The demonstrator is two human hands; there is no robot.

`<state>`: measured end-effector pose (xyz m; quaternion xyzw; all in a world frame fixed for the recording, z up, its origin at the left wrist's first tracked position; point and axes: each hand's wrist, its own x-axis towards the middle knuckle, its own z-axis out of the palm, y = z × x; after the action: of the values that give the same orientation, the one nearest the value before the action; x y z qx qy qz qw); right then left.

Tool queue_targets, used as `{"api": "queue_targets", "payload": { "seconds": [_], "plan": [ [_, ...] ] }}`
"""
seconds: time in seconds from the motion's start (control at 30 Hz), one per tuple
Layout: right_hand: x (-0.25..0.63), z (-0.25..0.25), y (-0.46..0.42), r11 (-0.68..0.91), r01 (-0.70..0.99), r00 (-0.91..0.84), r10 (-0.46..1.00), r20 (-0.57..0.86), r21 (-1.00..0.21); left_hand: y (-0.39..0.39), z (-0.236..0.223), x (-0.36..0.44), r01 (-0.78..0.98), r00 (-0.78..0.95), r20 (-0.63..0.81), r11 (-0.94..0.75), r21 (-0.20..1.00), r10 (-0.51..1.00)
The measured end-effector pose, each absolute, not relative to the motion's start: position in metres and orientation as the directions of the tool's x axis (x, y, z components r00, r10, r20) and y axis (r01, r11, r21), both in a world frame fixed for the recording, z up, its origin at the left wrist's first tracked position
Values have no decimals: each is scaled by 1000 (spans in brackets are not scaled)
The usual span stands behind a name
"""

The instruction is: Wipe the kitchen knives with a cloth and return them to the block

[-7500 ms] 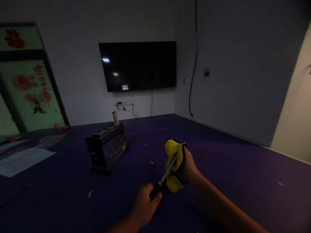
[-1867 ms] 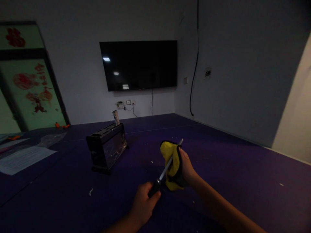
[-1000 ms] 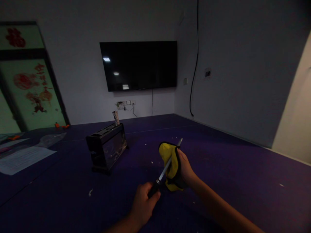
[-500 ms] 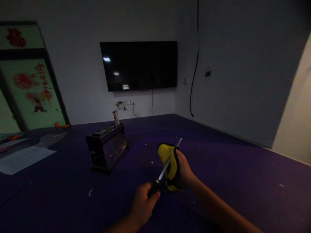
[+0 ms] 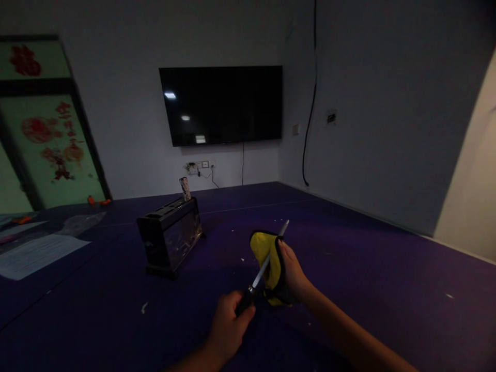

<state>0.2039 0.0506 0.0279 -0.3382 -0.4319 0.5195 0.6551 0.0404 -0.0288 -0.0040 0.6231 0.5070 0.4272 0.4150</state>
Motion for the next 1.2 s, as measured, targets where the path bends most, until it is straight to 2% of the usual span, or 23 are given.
{"api": "queue_targets", "payload": {
  "seconds": [0.73, 1.2],
  "plan": [
    [199, 31, 47, 295, -266, 102, 955, 278, -918, -30, 1, 42, 279, 123, 115, -146, 949, 986],
    [195, 26, 45, 289, -262, 82, 957, 277, -921, -30, -1, 41, 259, 112, 107, -132, 957, 988]
  ]
}}
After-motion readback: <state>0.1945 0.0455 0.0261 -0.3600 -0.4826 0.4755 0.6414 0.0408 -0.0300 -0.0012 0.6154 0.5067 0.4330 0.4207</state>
